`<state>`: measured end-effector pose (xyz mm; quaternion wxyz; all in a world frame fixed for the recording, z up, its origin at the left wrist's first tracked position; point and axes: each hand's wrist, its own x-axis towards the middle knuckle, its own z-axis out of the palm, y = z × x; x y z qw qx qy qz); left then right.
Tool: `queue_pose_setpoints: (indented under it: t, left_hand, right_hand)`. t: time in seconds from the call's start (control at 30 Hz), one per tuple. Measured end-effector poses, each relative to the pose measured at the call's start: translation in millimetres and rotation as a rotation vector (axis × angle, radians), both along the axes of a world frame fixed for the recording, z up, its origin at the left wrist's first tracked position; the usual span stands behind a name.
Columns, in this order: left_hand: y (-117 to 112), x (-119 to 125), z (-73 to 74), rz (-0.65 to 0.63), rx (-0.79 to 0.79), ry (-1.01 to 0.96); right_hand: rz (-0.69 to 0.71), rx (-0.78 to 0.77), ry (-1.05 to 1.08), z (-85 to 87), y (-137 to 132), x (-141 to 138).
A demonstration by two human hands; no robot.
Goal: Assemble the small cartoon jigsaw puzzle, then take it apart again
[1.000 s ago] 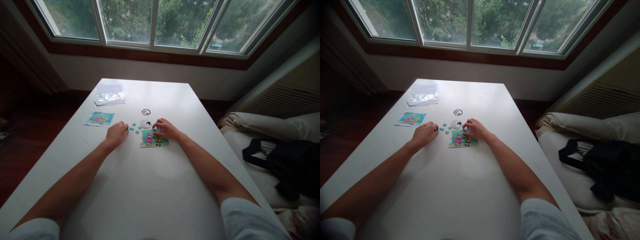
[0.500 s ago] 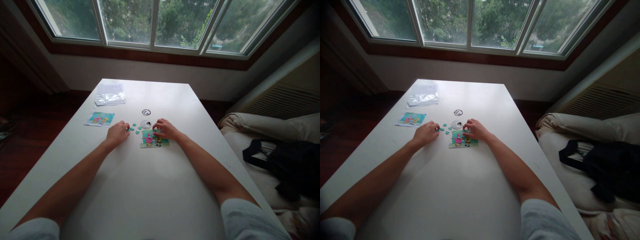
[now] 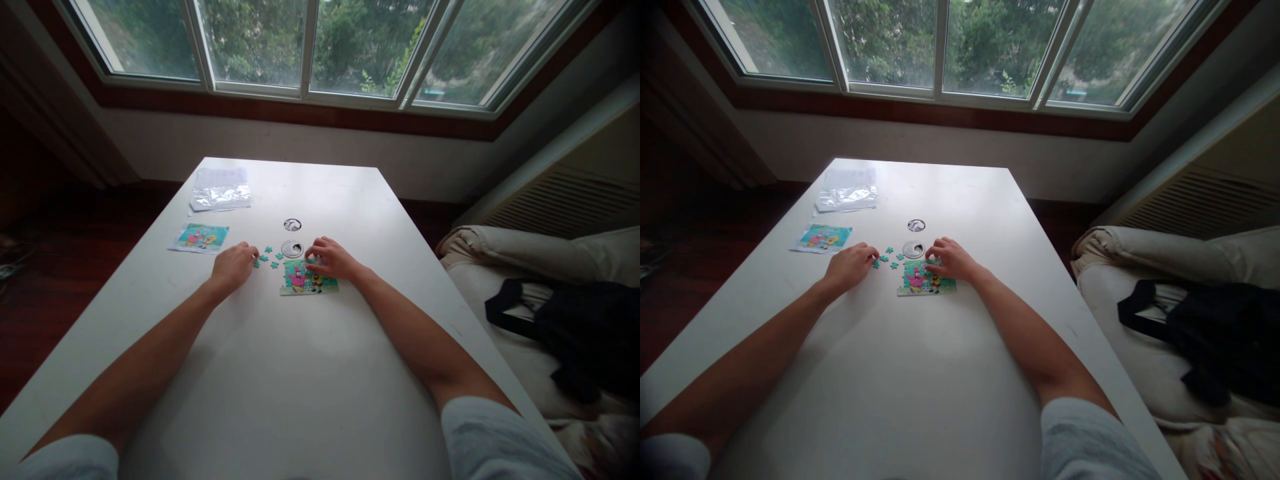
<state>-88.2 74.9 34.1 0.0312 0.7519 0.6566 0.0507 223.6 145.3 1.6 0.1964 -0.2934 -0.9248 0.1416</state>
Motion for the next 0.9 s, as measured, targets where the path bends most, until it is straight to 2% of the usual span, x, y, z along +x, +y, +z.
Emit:
queue_pose_setpoints:
  t: [0.17,0.4,0.57,0.7,0.9]
  left_hand:
    - [0,2,-6.7,-0.020,0.061,-0.054]
    - [9,3,-27.3,-0.152,0.179,-0.140]
    - [14,1,-32.5,-0.186,0.193,-0.187]
    - [15,-1,-33.6,-0.183,0.211,-0.256]
    - [16,-1,-37.4,-0.106,0.222,-0.290]
  right_hand:
    - [-0.005,0.004,-0.001,0.4,-1,0]
    - [-0.001,0.003,0.012,-1.0,0,0]
    - [0.014,0.026,0.039,-6.6,4,1]
    - [0.013,0.027,0.042,-8.1,5,1]
    - [0.013,0.017,0.042,-7.2,5,0]
